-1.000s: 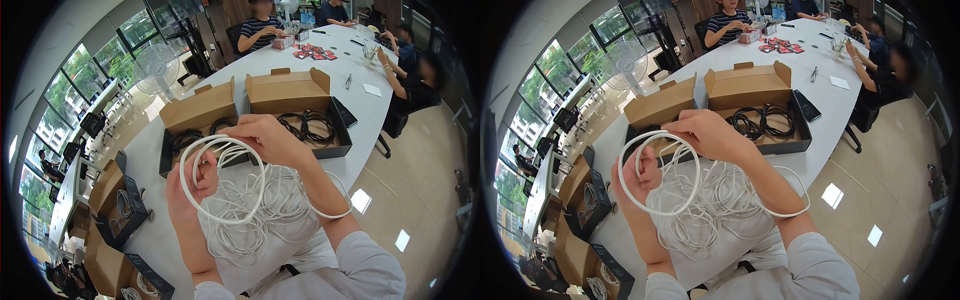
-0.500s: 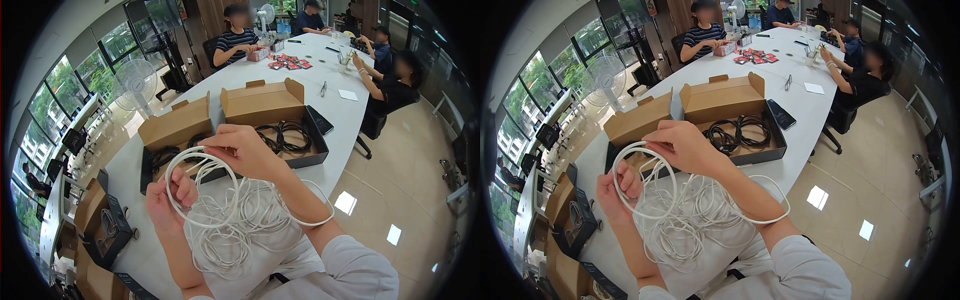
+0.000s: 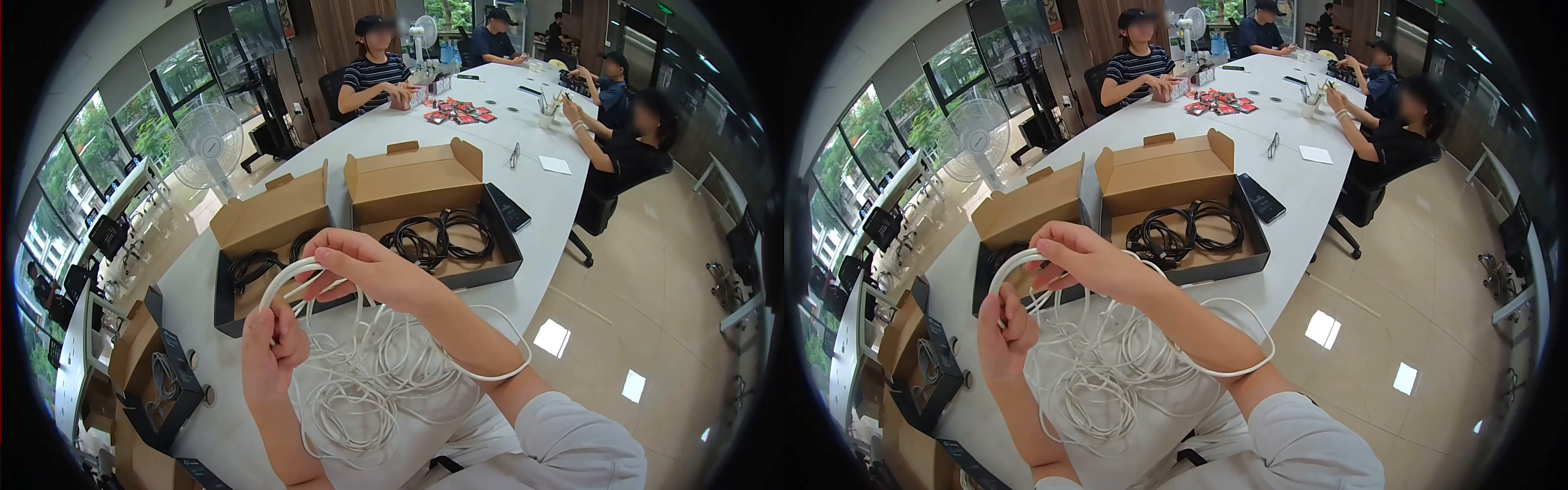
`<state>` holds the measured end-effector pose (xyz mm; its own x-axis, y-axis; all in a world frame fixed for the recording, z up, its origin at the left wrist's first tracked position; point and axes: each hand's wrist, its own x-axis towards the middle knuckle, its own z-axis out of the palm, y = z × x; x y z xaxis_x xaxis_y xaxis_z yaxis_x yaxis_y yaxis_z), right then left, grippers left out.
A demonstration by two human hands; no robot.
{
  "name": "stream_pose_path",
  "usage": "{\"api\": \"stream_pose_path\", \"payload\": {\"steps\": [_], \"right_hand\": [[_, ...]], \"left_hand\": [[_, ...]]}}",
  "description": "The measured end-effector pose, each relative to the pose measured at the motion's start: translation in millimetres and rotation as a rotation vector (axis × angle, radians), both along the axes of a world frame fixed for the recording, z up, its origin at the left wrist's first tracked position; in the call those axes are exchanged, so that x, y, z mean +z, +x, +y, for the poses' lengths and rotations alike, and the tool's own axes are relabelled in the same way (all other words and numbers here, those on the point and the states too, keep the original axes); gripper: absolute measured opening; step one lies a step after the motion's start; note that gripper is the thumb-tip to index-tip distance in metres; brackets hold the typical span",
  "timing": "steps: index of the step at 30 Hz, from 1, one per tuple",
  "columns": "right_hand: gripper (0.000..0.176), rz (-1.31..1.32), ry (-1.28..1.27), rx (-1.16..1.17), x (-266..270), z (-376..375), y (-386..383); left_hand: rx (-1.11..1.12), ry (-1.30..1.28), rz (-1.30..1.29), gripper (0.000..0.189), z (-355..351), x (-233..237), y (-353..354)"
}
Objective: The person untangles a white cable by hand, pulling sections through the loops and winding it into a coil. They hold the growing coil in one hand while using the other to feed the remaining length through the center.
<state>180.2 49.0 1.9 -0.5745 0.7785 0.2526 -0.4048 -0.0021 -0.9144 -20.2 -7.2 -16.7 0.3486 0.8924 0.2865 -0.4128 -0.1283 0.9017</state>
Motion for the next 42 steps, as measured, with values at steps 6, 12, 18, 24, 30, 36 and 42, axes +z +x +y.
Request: {"api": "stream_pose_path", "payload": {"steps": [6, 12, 18, 24, 30, 36, 42], "right_hand": [[0.024, -0.012, 0.073, 0.021, 2, 2, 9], [0.025, 0.01, 0.095, -0.092, 4, -6, -2], [0.026, 0.032, 0.169, -0.176, 0, -8, -11], [0.024, 0.057, 0.229, -0.255, -5, -1, -6], [0.023, -0.001, 0.234, -0.382, 3, 0, 6], [0.023, -0.028, 0.298, -0.459, -3, 5, 3], [0.023, -0.026, 0.309, -0.449, -1, 1, -1]], "left_hand": [[0.043, -0.077, -0.061, 0.034, -7, 11, 16], [-0.024, 0.002, -0.261, 0.021, 0, 0, 20], [-0.202, -0.004, -0.431, 0.025, 4, -4, 18], [-0.298, 0.002, -0.474, 0.029, 1, -4, 23], [-0.156, 0.021, -0.217, 0.032, -1, 1, 28], [0.085, -0.092, -0.123, 0.03, -4, 5, 27], [-0.044, -0.145, -0.288, 0.033, -2, 9, 23]]}}
